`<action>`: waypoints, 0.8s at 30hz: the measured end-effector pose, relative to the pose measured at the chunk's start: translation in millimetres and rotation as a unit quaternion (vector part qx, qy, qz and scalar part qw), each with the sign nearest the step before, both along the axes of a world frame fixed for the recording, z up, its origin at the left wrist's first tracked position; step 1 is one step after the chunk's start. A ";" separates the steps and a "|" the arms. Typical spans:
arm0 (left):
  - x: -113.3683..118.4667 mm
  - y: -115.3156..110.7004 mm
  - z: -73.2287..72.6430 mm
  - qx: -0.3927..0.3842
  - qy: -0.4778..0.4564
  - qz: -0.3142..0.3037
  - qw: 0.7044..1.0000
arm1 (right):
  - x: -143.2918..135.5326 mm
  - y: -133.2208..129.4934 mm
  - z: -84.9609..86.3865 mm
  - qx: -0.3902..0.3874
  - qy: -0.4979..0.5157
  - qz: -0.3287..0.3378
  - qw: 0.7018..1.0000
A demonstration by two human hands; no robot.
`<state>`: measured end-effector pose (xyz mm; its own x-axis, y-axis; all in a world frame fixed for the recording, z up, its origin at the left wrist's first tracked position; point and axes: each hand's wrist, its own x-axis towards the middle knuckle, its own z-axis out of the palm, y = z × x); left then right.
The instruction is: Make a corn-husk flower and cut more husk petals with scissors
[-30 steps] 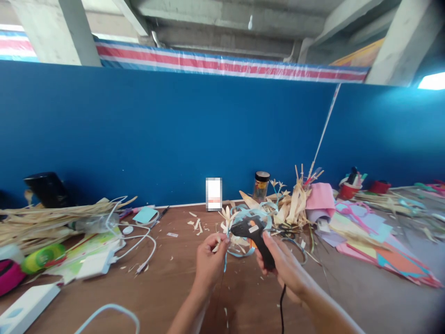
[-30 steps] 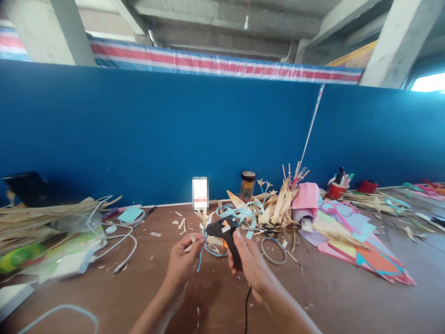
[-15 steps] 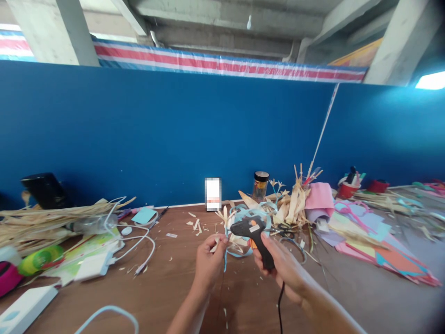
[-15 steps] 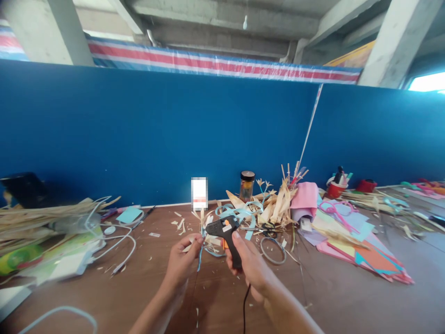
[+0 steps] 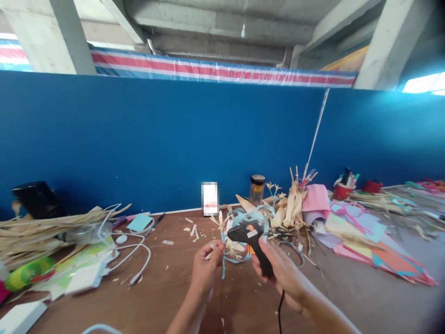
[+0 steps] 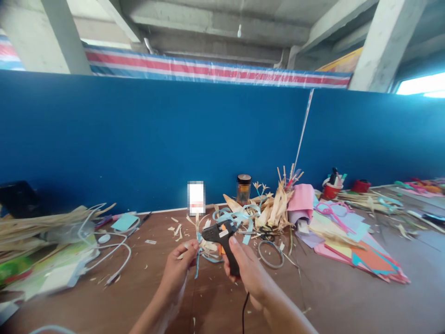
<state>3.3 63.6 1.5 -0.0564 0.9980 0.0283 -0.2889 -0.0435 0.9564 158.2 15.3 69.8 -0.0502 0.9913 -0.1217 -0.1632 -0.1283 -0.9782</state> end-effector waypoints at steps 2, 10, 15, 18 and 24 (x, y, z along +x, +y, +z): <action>-0.5 0.1 0.0 -0.005 -0.006 -0.002 1.000 | 1.1 0.7 -1.7 0.011 -0.013 -0.006 1.000; 0.3 -0.5 -0.9 -0.006 0.003 0.000 1.000 | 5.9 6.2 -13.6 0.023 -0.056 0.021 0.998; -0.5 -1.0 -1.8 0.014 0.003 -0.012 1.000 | 3.9 3.5 -15.0 0.032 -0.040 0.032 0.998; -0.7 -1.2 -2.3 0.017 0.002 -0.016 1.000 | 4.5 3.6 -15.7 0.033 -0.034 0.042 0.998; -0.1 -0.9 -6.2 -0.002 -0.004 -0.013 1.000 | 5.1 6.0 -18.7 0.033 -0.037 0.049 0.998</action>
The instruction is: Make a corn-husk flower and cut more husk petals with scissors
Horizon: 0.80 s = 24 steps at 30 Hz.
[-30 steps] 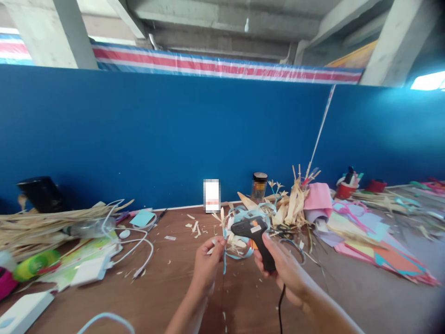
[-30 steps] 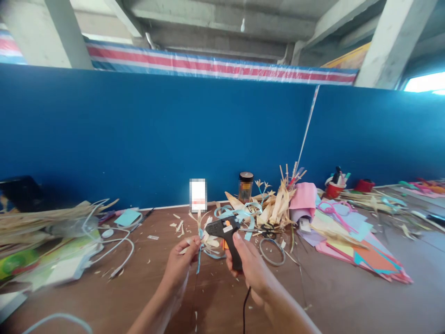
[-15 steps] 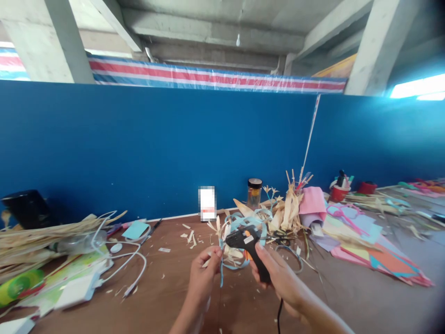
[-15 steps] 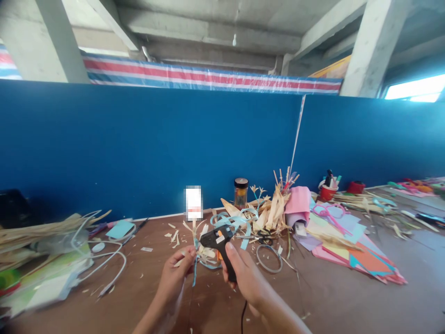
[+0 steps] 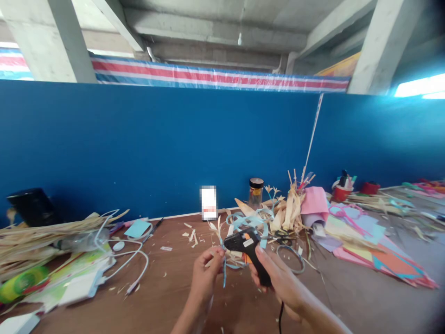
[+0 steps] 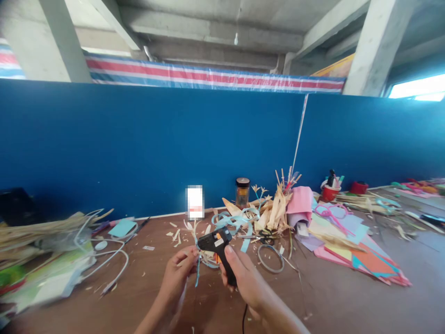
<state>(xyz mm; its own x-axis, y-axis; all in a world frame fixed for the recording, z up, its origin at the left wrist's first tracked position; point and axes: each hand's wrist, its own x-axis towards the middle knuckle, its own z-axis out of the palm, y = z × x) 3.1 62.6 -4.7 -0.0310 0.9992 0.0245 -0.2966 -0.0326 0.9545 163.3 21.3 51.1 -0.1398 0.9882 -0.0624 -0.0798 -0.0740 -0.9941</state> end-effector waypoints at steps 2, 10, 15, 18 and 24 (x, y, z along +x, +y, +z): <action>0.1 0.7 -1.6 -0.002 -0.001 -0.002 1.000 | -0.4 1.1 -1.4 -0.002 -0.001 0.003 1.000; -1.8 1.3 -1.7 0.008 0.006 0.005 1.000 | -0.7 2.2 -4.8 0.003 0.016 0.015 1.000; -1.0 1.8 -1.6 0.013 0.006 0.005 1.000 | -1.1 3.6 -6.8 -0.029 0.076 0.031 0.996; 0.5 2.2 -0.9 0.009 0.003 0.008 1.000 | -2.4 3.7 -8.5 -0.042 0.115 0.038 0.992; 0.9 3.5 -2.3 0.013 0.001 0.006 1.000 | -4.0 -1.2 -4.0 -0.083 0.145 0.026 0.986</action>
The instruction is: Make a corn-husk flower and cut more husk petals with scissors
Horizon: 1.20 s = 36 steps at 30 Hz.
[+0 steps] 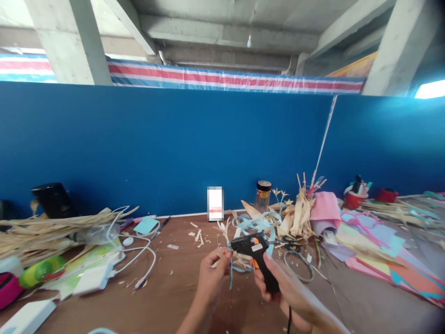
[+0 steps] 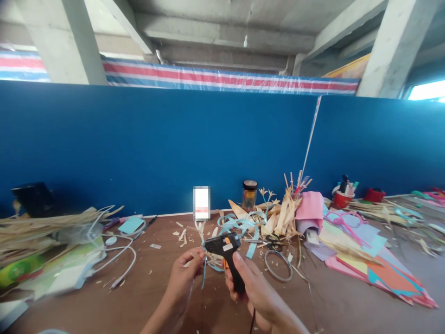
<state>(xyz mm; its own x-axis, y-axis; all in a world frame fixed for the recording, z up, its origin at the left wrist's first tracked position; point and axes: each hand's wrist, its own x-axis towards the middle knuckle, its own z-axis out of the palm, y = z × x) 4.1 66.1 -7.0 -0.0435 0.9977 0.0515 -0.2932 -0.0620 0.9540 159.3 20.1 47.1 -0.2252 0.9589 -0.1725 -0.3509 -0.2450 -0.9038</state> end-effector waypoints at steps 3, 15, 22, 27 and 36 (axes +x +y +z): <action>-0.5 -0.2 -0.3 0.001 0.007 -0.003 1.000 | 0.9 -1.9 1.0 -0.019 -0.004 -0.001 1.000; -1.6 -2.0 3.3 -0.012 0.034 -0.003 0.999 | 4.1 3.5 -13.3 -0.008 0.001 -0.024 1.000; -0.6 -3.1 7.1 -0.010 0.020 -0.003 1.000 | 6.6 2.8 -11.8 -0.005 -0.003 -0.010 1.000; -0.3 -3.2 8.4 -0.001 0.018 0.007 1.000 | 8.4 3.1 -14.3 -0.001 -0.004 0.002 1.000; -0.4 -2.2 6.4 -0.001 0.001 0.003 1.000 | 8.2 2.9 -16.4 0.005 -0.006 -0.009 1.000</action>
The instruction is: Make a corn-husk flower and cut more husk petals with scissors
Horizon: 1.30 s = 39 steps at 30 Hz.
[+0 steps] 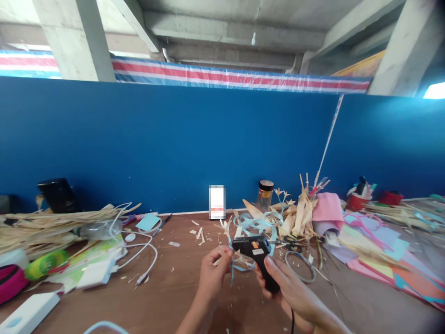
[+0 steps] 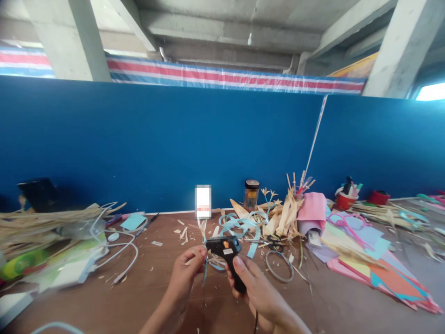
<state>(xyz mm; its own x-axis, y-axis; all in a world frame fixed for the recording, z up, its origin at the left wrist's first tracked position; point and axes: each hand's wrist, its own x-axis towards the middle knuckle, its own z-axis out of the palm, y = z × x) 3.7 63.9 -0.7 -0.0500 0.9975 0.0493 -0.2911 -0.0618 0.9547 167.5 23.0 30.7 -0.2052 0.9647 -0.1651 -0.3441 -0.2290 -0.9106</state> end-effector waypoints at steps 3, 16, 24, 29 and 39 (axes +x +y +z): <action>-0.7 -0.4 0.7 0.001 0.002 0.001 1.000 | -2.5 0.1 -0.1 0.003 -0.008 -0.018 1.000; 0.4 0.8 -0.4 -0.028 0.017 0.027 0.999 | -3.9 -5.1 13.3 -0.016 0.037 -0.019 0.999; 1.3 -0.1 2.8 -0.025 0.009 0.023 0.999 | -4.8 -3.0 10.2 -0.005 0.013 -0.019 1.000; 0.6 -2.5 3.3 -0.038 0.000 0.018 0.999 | 0.7 -9.4 23.6 -0.004 0.074 -0.020 0.997; -7.2 4.4 3.1 -0.076 -0.113 0.033 0.990 | 75.0 0.1 22.1 0.116 -0.046 -0.215 0.969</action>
